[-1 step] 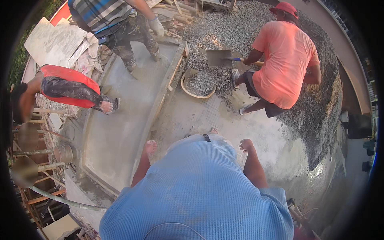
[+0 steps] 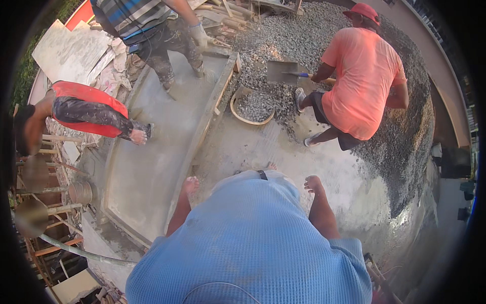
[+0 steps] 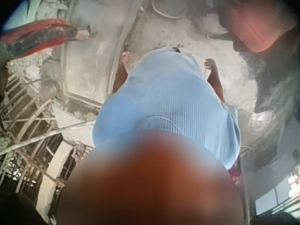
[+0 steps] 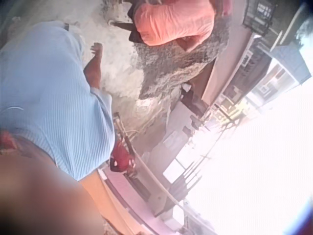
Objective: The person repeatedly picks up a shallow basket filled with gravel and pours it into a rectangular concrete form. Other workers are present, one smoothing the wet concrete and another shoveling aggregate into the basket. The camera wearer cycles between the form and the aggregate pile, refilling and emptying the basket multiple times.
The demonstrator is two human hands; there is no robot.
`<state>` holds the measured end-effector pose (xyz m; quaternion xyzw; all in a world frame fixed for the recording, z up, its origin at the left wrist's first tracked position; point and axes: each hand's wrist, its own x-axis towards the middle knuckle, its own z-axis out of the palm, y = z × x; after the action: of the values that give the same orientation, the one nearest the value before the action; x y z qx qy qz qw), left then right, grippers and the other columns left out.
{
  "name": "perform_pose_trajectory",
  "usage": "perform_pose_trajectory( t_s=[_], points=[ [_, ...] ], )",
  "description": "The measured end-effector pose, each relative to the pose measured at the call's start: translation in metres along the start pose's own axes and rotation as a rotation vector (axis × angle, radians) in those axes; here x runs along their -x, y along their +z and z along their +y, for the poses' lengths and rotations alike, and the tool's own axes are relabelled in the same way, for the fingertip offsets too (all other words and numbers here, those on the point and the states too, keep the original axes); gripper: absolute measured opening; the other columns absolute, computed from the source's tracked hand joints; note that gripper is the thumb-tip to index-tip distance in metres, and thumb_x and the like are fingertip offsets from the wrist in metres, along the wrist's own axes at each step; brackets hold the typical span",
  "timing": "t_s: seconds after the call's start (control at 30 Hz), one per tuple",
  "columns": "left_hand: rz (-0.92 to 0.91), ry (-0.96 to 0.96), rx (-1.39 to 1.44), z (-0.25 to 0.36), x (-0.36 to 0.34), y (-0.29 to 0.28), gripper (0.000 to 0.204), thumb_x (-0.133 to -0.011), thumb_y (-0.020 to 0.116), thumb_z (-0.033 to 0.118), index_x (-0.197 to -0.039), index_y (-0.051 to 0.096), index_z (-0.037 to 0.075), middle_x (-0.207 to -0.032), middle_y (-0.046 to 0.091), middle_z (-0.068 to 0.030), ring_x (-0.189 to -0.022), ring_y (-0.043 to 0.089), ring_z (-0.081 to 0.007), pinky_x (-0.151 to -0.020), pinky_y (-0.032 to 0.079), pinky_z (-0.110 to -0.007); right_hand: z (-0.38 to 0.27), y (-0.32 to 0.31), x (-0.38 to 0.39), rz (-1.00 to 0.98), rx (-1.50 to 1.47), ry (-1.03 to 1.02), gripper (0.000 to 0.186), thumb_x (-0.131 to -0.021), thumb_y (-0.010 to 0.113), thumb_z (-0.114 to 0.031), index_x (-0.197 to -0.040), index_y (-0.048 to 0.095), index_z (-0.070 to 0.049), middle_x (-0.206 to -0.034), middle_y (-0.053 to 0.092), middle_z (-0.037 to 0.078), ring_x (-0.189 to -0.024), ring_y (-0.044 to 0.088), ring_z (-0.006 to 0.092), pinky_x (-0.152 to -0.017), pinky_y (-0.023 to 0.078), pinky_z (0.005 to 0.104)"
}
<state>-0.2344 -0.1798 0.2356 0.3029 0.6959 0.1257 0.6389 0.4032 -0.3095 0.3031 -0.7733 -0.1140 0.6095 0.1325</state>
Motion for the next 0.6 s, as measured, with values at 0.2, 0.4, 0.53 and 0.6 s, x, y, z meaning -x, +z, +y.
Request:
perform_pose_trajectory(
  t_s=[0.2, 0.4, 0.53, 0.6],
  points=[
    [0.028, 0.015, -0.097, 0.013, -0.001, 0.011, 0.025, -0.091, 0.050, 0.037, -0.088, 0.055, 0.013, -0.069, 0.055, 0.0016, -0.056, 0.053, -0.0119, -0.044, 0.040, -0.029, -0.068, 0.008, 0.009, 0.116, 0.020, -0.168, 0.030, -0.088, 0.048, -0.026, -0.112, 0.055, -0.008, -0.088, 0.064, 0.010, -0.067, 0.062, 0.0189, -0.054, 0.047, 0.0351],
    [-0.183, -0.181, 0.185, 0.008, -0.034, 0.022, 0.021, -0.089, 0.050, 0.037, -0.095, 0.057, 0.018, -0.079, 0.059, 0.0007, -0.066, 0.056, -0.0163, -0.057, 0.042, -0.035, -0.107, 0.001, -0.010, 0.052, 0.052, -0.244, 0.033, -0.089, 0.047, -0.025, -0.114, 0.054, -0.005, -0.087, 0.065, 0.011, -0.066, 0.063, 0.0186, -0.051, 0.048, 0.0326],
    [-0.078, -0.248, -0.002, 0.049, -0.045, 0.044, 0.022, -0.090, 0.047, 0.035, -0.099, 0.057, 0.018, -0.086, 0.059, -0.0006, -0.074, 0.056, -0.0181, -0.063, 0.043, -0.038, -0.109, -0.011, -0.038, -0.005, 0.076, -0.023, 0.026, -0.086, 0.051, -0.022, -0.107, 0.056, -0.008, -0.086, 0.063, 0.009, -0.070, 0.061, 0.0193, -0.058, 0.048, 0.0367],
    [-0.014, -0.203, -0.075, 0.082, -0.046, 0.061, 0.025, -0.091, 0.046, 0.036, -0.100, 0.057, 0.016, -0.088, 0.059, -0.0013, -0.077, 0.058, -0.0183, -0.064, 0.044, -0.039, -0.115, -0.023, -0.061, -0.047, 0.143, 0.051, 0.027, -0.088, 0.047, -0.021, -0.110, 0.056, -0.008, -0.086, 0.065, 0.010, -0.067, 0.064, 0.0192, -0.051, 0.048, 0.0346]
  ],
)
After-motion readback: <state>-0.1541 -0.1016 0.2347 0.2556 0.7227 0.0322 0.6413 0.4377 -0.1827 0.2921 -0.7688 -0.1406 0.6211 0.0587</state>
